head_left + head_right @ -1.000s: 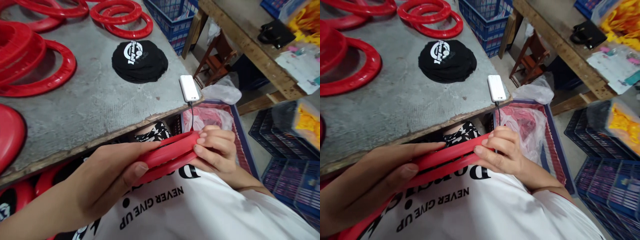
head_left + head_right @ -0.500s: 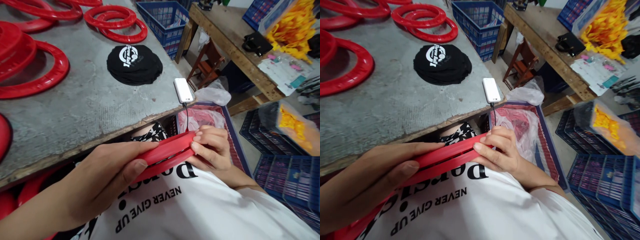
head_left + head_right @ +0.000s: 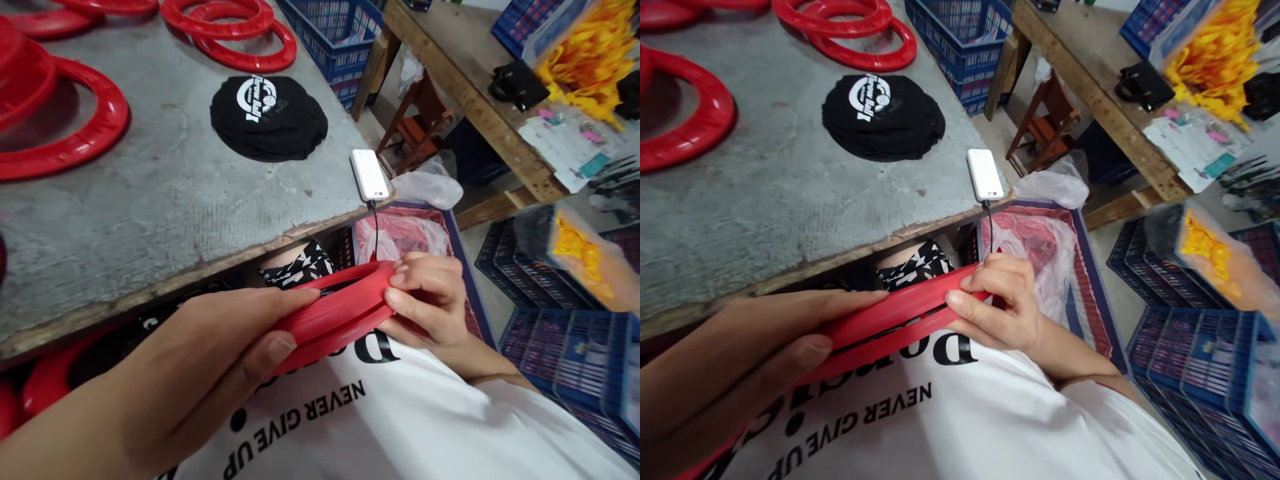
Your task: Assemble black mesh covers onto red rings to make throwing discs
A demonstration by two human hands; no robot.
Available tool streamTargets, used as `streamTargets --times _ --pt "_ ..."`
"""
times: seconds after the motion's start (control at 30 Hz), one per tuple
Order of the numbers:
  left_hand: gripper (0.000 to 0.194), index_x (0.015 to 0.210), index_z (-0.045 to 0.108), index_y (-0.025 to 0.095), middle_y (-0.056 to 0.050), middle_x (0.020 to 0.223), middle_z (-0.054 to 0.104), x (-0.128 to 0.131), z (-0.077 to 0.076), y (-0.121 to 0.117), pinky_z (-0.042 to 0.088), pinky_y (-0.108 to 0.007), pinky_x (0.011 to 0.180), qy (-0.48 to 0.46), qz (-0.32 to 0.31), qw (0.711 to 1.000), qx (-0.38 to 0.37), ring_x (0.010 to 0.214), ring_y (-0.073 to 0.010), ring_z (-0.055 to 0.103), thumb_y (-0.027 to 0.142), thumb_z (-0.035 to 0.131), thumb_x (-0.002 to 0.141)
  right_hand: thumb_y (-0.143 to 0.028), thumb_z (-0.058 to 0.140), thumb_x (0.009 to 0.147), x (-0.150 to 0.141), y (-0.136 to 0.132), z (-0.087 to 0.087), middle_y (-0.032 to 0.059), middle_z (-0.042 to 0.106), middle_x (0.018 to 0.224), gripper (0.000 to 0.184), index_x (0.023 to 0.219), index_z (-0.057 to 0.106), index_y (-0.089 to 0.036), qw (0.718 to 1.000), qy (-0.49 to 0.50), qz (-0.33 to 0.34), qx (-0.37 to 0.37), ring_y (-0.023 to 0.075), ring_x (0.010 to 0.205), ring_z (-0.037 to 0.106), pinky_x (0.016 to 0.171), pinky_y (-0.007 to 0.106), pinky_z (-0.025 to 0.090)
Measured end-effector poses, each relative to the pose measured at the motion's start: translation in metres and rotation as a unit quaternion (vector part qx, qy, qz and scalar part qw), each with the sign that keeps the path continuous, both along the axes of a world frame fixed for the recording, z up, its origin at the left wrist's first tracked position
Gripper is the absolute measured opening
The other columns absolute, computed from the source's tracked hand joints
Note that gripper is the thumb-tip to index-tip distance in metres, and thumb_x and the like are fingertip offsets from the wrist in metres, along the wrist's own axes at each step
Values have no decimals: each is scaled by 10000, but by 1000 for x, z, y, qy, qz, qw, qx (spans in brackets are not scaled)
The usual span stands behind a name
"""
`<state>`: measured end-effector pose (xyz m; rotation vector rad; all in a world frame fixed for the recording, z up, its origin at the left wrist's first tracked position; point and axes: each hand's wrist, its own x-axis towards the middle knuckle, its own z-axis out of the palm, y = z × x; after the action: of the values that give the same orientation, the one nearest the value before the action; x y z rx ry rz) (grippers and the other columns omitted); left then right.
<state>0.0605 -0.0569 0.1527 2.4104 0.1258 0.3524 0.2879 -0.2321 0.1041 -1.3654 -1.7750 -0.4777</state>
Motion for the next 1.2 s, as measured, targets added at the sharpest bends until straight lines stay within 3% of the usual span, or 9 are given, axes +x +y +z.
streamTargets --times 0.17,0.47,0.7,0.8,0.97,1.2 --pt "317 1243 636 302 60 956 801 -2 -1 -1 590 -198 617 -13 1 1000 1 733 -126 746 292 428 1004 -360 690 888 2 0 -4 27 601 960 250 1128 669 -297 1000 -12 -19 11 205 881 598 749 417 593" --pt "343 1282 626 295 50 1103 789 -6 -6 -4 623 -250 847 -41 22 999 14 902 -163 763 288 450 988 -295 723 871 0 -2 3 37 614 1002 272 1136 669 -267 1000 -1 -23 -15 217 906 616 777 442 590" --pt "334 1292 597 293 32 1070 797 -8 -9 -5 590 -247 746 -19 21 1000 3 837 -174 760 290 456 989 -263 767 822 1 -7 7 37 621 1019 424 1224 641 -312 998 6 -28 -56 231 924 624 810 468 591" --pt "346 1309 591 304 39 1098 791 -9 -9 -4 586 -248 795 -17 26 1000 -1 861 -171 760 290 452 993 -292 753 841 2 -5 7 30 628 995 409 1226 624 -335 998 2 -39 -56 222 893 640 788 451 597" --pt "331 1295 587 314 59 1052 795 -7 -8 -3 566 -218 694 -7 19 1000 -3 808 -148 757 304 438 1000 -318 754 843 3 -4 7 47 636 969 358 1180 635 -309 998 -11 -43 -54 232 872 645 783 458 603" --pt "359 1326 587 335 48 1107 792 -7 -9 -5 591 -265 760 -7 54 999 4 895 -181 767 330 431 1003 -334 734 862 2 -5 7 45 630 964 408 1256 625 -338 996 0 -61 -72 241 868 641 772 478 592"
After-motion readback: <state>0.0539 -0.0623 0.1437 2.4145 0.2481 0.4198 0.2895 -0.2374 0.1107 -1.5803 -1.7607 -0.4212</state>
